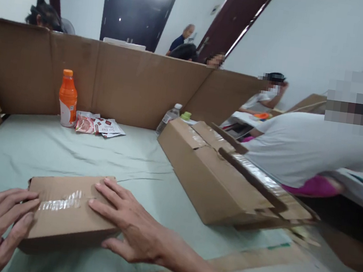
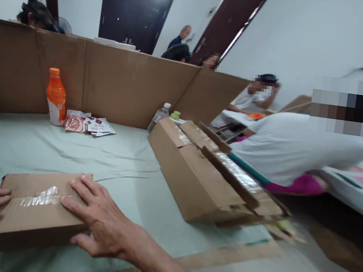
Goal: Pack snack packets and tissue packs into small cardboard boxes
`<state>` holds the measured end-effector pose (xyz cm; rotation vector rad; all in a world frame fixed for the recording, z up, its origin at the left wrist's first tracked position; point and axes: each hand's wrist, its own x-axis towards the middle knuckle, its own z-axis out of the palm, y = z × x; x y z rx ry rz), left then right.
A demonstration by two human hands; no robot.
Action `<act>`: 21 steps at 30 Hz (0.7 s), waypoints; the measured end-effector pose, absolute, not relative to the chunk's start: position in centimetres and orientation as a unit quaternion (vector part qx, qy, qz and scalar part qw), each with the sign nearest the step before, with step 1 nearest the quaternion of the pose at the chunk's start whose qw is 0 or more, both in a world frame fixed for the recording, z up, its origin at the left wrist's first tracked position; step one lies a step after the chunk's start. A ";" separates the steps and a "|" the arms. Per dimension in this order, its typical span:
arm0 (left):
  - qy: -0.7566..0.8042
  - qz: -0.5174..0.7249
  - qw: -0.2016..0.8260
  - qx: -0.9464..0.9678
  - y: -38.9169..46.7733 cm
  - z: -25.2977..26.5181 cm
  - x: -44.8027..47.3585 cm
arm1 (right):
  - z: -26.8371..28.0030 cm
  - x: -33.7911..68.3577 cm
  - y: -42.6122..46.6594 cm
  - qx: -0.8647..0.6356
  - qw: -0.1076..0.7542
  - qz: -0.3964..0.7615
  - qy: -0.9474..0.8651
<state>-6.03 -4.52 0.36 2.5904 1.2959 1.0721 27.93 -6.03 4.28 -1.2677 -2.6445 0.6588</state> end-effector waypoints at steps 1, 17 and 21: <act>0.431 0.362 0.040 0.826 -4.4 0.2 -5.6 | 4.3 28.2 -5.5 -0.413 0.081 0.221 -0.880; 0.401 0.395 0.105 0.820 6.6 -1.8 7.7 | 2.5 37.2 -2.6 -0.579 0.190 0.110 -0.785; 0.406 0.365 0.102 0.832 7.9 -6.1 8.5 | 2.1 41.7 0.8 -0.758 0.167 0.023 -0.630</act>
